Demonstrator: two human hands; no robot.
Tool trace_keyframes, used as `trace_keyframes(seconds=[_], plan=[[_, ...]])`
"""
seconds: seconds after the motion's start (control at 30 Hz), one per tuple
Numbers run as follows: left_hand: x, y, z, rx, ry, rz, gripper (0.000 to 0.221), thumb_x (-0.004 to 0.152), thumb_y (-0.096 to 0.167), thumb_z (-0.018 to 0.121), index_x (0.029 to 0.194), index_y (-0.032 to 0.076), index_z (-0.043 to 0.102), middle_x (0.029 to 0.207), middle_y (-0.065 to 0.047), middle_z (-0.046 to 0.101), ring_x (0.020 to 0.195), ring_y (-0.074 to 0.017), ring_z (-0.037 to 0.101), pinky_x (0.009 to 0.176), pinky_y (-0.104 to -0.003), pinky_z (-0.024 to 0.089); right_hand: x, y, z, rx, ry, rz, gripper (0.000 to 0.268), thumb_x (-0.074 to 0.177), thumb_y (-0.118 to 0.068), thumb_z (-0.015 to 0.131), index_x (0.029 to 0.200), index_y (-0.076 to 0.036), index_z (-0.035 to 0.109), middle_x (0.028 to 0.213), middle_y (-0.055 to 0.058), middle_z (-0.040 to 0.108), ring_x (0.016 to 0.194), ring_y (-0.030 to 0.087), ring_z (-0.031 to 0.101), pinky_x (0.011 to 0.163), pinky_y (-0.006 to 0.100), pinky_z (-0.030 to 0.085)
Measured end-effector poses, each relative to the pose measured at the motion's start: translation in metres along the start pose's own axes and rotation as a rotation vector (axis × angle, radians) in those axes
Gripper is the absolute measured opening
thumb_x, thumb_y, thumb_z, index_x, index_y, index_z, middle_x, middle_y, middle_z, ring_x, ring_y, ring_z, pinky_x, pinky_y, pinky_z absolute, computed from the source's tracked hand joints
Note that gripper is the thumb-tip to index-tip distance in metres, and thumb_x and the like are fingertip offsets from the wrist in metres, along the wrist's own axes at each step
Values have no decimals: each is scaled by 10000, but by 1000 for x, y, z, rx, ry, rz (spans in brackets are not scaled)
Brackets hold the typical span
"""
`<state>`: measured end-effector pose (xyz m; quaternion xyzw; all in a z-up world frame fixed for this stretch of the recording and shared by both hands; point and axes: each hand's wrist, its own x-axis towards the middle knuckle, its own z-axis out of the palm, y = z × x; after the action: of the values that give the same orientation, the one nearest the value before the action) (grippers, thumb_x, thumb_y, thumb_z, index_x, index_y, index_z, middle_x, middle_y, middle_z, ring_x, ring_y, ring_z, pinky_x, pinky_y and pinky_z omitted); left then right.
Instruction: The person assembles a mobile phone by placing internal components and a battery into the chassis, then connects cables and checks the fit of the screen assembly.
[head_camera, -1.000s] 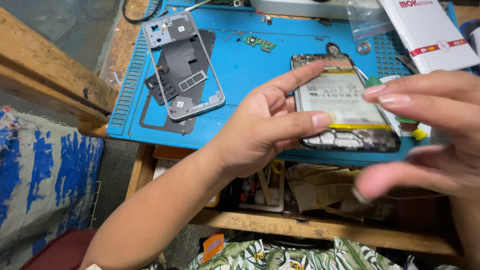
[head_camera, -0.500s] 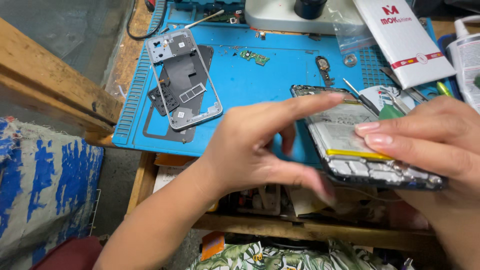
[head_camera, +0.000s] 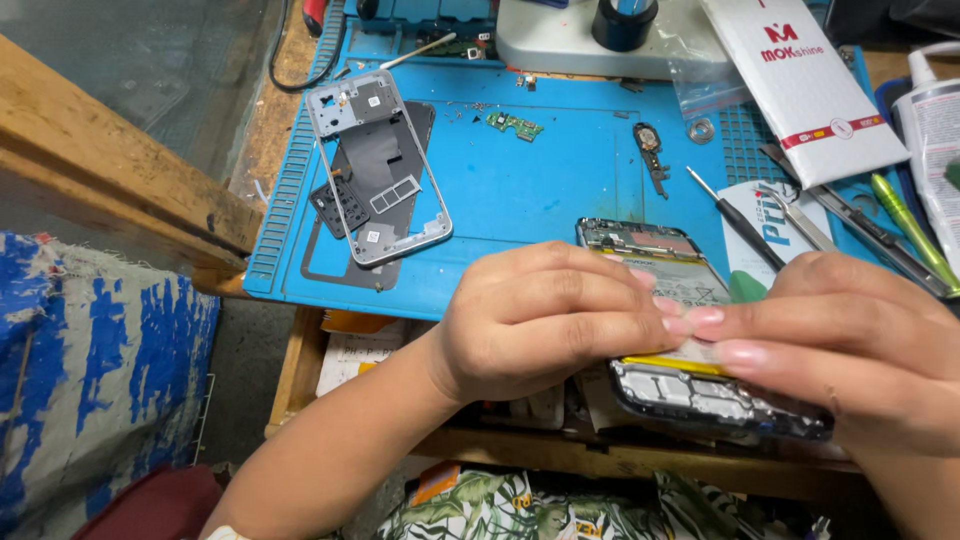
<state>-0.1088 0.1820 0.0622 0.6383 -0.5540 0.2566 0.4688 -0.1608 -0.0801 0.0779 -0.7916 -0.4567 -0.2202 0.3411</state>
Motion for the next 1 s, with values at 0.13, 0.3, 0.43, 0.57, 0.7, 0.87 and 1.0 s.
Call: trace_keyframes(seconds=[0.13,0.3,0.43,0.57,0.7,0.87,1.0], plan=[[-2,2,5,-45,22,-36,149,910,34,740,1059,28,734,1070,-66,737,987,-223,740,946,-358,643,-1,17,-3,153,-7,-170,246,827,-77,745,1038,-53,623,1100,194,673,705,147,648,609,280,548],[-3,1,5,-28,12,-41,168,881,43,737,1048,27,741,1047,-71,740,967,-231,741,920,-357,646,-1,21,-2,197,-20,-196,274,800,-78,783,1030,-83,634,1076,169,642,691,165,655,591,278,529],[1,2,4,-26,4,-50,165,895,46,742,1059,35,743,1054,-62,740,971,-222,741,915,-345,643,6,25,-5,165,-23,-234,267,802,-119,803,1026,-75,664,1064,172,652,677,158,649,573,260,522],[1,3,4,-26,6,-55,163,904,49,749,1067,37,741,1056,-58,738,971,-220,741,912,-339,641,10,31,-5,176,-20,-302,259,806,-107,788,1032,-62,670,1056,185,646,667,160,650,560,259,521],[0,1,5,-31,9,-57,166,905,45,745,1071,38,742,1065,-61,738,974,-221,741,920,-343,644,13,29,-5,144,-23,-290,271,798,-94,797,1027,-48,659,1046,187,639,672,170,652,567,263,528],[-1,1,6,-22,22,-56,175,899,49,739,1074,38,737,1073,-64,735,975,-229,738,915,-352,643,17,22,-3,96,10,-246,281,787,-93,795,1019,-33,648,1035,193,633,702,188,665,598,271,556],[-3,1,6,-29,32,-58,189,906,53,739,1094,43,736,1079,-60,729,987,-230,736,943,-357,651,13,13,-1,81,27,-144,279,782,-94,797,1020,-37,665,1037,181,654,712,179,673,615,273,558]])
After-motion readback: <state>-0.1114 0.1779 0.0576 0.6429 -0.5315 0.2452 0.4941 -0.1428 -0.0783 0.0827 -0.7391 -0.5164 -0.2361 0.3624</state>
